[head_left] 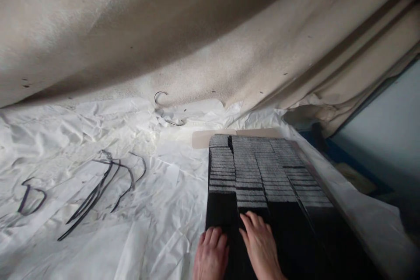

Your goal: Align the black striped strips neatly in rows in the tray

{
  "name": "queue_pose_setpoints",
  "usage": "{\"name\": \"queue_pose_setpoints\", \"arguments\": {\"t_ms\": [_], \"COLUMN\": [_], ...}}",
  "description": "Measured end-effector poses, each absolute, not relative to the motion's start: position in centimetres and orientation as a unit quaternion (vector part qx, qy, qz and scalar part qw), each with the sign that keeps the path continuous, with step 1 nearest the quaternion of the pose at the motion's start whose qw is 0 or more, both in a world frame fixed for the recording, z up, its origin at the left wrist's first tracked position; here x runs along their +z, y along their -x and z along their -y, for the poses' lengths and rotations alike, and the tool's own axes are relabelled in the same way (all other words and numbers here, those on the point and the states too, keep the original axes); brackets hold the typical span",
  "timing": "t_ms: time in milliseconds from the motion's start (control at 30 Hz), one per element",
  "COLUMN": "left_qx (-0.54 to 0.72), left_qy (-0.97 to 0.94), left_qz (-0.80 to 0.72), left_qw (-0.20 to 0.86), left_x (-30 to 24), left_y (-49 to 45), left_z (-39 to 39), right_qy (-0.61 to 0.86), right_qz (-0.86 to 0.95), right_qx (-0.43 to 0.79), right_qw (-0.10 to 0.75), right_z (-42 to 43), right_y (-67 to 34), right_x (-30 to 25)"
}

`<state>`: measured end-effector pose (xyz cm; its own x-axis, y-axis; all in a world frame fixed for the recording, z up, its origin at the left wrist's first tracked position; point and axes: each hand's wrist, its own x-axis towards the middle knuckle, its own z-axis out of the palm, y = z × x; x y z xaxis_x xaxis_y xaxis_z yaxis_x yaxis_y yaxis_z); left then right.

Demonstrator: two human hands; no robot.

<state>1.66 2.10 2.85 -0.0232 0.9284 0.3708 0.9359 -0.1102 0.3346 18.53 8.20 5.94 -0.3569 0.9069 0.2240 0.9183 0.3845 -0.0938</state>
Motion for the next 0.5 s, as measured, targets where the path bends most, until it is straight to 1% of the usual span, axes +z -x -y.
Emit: {"name": "queue_pose_setpoints", "arguments": {"t_ms": [67, 200, 300, 500], "left_qx": [-0.24, -0.285, -0.316, -0.315], "left_qy": [0.706, 0.729, 0.731, 0.735], "left_qz": [0.666, 0.619, 0.598, 0.594], "left_qw": [-0.001, 0.065, 0.093, 0.09], "left_x": [3.4, 1.6, 0.8, 1.1], "left_y": [-1.7, -1.8, -1.8, -1.7], "left_z": [-2.6, -0.8, 0.6, 1.3], "right_qy": [0.549, 0.526, 0.533, 0.557], "right_qz": [0.823, 0.829, 0.826, 0.817], "right_qx": [-0.063, -0.107, -0.11, -0.082], "right_qw": [0.129, 0.156, 0.148, 0.126], "right_z": [-8.3, -5.9, -4.7, -4.5], "right_y": [-20.4, -22.8, -22.9, -22.8], "right_x": [5.6, 3.5, 3.4, 3.7]}}
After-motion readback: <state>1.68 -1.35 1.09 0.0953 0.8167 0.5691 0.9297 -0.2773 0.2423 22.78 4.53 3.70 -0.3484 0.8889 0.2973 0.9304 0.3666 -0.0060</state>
